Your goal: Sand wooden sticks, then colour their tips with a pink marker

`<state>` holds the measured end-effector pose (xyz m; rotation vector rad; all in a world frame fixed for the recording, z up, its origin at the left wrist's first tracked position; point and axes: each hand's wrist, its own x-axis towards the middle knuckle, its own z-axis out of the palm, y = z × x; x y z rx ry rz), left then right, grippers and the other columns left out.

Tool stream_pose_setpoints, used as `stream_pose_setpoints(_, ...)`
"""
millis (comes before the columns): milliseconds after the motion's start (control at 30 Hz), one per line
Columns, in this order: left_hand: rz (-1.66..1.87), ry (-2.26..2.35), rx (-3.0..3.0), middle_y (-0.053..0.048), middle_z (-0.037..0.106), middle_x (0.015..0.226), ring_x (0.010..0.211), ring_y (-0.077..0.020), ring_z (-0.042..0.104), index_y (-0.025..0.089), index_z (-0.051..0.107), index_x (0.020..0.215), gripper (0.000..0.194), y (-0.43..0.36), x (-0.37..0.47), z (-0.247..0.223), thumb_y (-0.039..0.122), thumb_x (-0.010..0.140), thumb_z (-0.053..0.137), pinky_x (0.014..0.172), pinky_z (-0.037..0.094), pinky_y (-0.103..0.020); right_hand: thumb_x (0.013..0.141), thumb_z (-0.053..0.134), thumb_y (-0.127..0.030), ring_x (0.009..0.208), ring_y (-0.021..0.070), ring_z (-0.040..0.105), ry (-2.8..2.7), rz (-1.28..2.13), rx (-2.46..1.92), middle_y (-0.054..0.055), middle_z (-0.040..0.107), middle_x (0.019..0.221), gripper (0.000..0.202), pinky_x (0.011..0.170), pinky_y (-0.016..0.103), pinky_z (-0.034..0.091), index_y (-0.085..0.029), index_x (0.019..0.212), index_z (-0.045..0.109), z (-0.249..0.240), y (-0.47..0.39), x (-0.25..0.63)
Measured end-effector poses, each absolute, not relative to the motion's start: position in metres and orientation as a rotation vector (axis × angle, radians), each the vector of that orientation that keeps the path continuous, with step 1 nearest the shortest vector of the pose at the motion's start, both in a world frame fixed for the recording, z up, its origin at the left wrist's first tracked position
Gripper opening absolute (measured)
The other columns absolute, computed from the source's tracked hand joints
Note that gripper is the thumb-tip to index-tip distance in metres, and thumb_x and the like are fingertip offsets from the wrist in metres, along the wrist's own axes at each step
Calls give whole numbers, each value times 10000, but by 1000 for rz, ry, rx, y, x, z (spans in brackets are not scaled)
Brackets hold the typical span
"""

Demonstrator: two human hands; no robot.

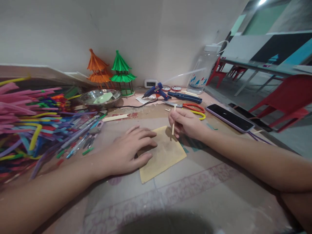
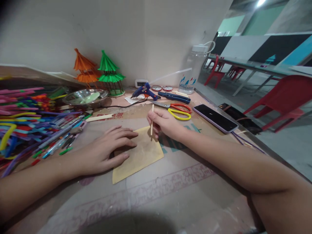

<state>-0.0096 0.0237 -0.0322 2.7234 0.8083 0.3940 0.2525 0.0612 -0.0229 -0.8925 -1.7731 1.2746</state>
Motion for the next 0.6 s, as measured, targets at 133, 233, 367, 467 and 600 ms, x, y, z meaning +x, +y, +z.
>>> stream_pose_setpoints(133,397,809,2723,-92,585,1444,1383,-304,496,255,660,1197,272,23,-9,-31,357,973,544,1220,275,-609,930,566,-691,412,108,495,-1798,1373,-914,-73,466,475,508,427,230,425,-214,774,487,-23,62,254)
stream_pose_setpoints(233,399,810,2724,-98,583,1444,1384,-299,492,249,658,1187,266,23,-10,-31,353,972,541,1220,280,-602,972,511,-641,419,119,497,-1872,1339,-935,-64,487,496,460,432,237,401,-214,804,496,-24,60,253)
stream_pose_setpoints(367,398,813,2721,-98,578,1449,1385,-307,491,250,662,1185,268,23,-10,-32,355,964,552,1224,270,-612,989,536,-449,565,127,568,-2041,832,-995,6,623,659,321,554,251,431,-187,806,567,-24,58,250)
stream_pose_setpoints(467,402,805,2728,-95,580,1447,1378,-307,500,250,664,1185,268,24,-9,-32,344,959,553,1229,266,-609,997,497,-367,629,143,598,-2207,660,-975,16,654,695,266,635,270,432,-193,810,568,-22,57,246)
stream_pose_setpoints(600,405,797,2742,-97,590,1431,1364,-309,513,248,666,1180,270,24,-9,-32,340,952,554,1227,272,-608,997,473,-347,623,144,561,-2344,497,-950,3,638,677,241,644,271,390,-200,824,555,-19,59,243)
